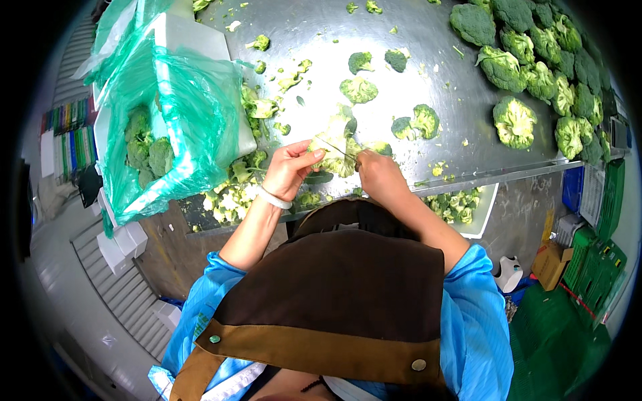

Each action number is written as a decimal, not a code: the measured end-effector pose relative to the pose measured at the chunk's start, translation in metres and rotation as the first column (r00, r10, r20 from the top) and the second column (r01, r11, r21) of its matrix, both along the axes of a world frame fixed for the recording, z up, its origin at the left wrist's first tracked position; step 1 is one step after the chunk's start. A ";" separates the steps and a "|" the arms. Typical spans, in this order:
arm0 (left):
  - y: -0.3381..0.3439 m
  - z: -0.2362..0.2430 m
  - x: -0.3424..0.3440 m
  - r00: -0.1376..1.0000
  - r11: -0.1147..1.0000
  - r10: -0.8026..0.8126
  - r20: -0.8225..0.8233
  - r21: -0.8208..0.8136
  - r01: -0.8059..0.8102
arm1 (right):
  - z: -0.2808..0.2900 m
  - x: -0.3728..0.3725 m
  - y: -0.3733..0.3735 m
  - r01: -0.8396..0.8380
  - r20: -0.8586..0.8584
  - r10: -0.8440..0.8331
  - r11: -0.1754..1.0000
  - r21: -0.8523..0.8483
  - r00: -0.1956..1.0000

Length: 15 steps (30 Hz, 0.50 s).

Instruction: The person uses a knife to cut broccoli florets from a larger head on a metal table. They trim the stems and separate the florets, placing the cut pieces into a green plastic bag. The process is repeated with multiple broccoli heads throughout the clip.

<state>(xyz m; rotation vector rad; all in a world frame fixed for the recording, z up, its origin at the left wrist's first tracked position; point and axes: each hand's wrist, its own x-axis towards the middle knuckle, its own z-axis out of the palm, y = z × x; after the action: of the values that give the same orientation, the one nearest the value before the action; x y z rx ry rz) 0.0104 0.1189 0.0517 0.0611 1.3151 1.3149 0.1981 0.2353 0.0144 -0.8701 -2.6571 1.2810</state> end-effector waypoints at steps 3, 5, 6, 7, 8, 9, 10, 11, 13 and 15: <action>0.002 -0.003 0.008 0.997 1.000 0.019 -0.072 0.018 -0.018 | -0.010 0.002 0.000 0.028 0.032 -0.026 0.998 -0.061 0.999; 0.003 -0.011 0.013 0.967 1.000 -0.001 -0.254 0.011 0.004 | -0.014 0.004 -0.003 0.037 0.018 -0.035 0.994 -0.103 0.999; 0.005 -0.014 0.011 0.983 1.000 -0.002 -0.183 0.014 0.005 | -0.015 0.005 -0.004 0.041 0.011 -0.040 0.992 -0.123 0.999; 0.008 -0.015 0.009 0.994 1.000 -0.004 -0.107 0.010 0.005 | -0.013 0.004 -0.001 0.057 0.092 -0.036 0.970 -0.237 0.995; 0.008 -0.015 0.010 1.000 1.000 -0.004 -0.027 -0.001 0.004 | -0.007 0.002 0.003 0.081 0.174 -0.020 0.932 -0.354 0.985; 0.006 -0.016 0.011 0.999 0.999 -0.005 0.038 -0.040 0.006 | -0.003 0.003 0.003 0.115 0.251 0.005 0.879 -0.462 0.968; 0.010 -0.016 0.012 0.997 0.999 0.012 0.071 -0.041 -0.009 | -0.022 0.009 0.000 0.154 0.218 -0.033 0.810 -0.565 0.975; 0.010 -0.017 0.014 0.994 0.998 0.038 0.106 -0.044 -0.033 | -0.015 0.007 -0.001 0.081 -0.003 -0.105 0.787 -0.611 0.994; 0.007 -0.037 0.010 0.979 1.000 0.001 0.203 0.006 -0.003 | 0.012 0.007 0.017 0.190 0.192 -0.037 0.416 -0.889 0.981; 0.006 -0.053 0.004 0.956 0.999 -0.021 0.292 0.049 0.006 | 0.012 0.013 0.018 0.233 0.216 -0.092 0.240 -0.942 0.972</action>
<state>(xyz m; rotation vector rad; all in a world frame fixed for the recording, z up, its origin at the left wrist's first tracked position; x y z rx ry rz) 0.0143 0.1244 -0.0012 -0.0894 1.0293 1.2885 0.2110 0.2536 0.0263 -1.2404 -1.3881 2.9022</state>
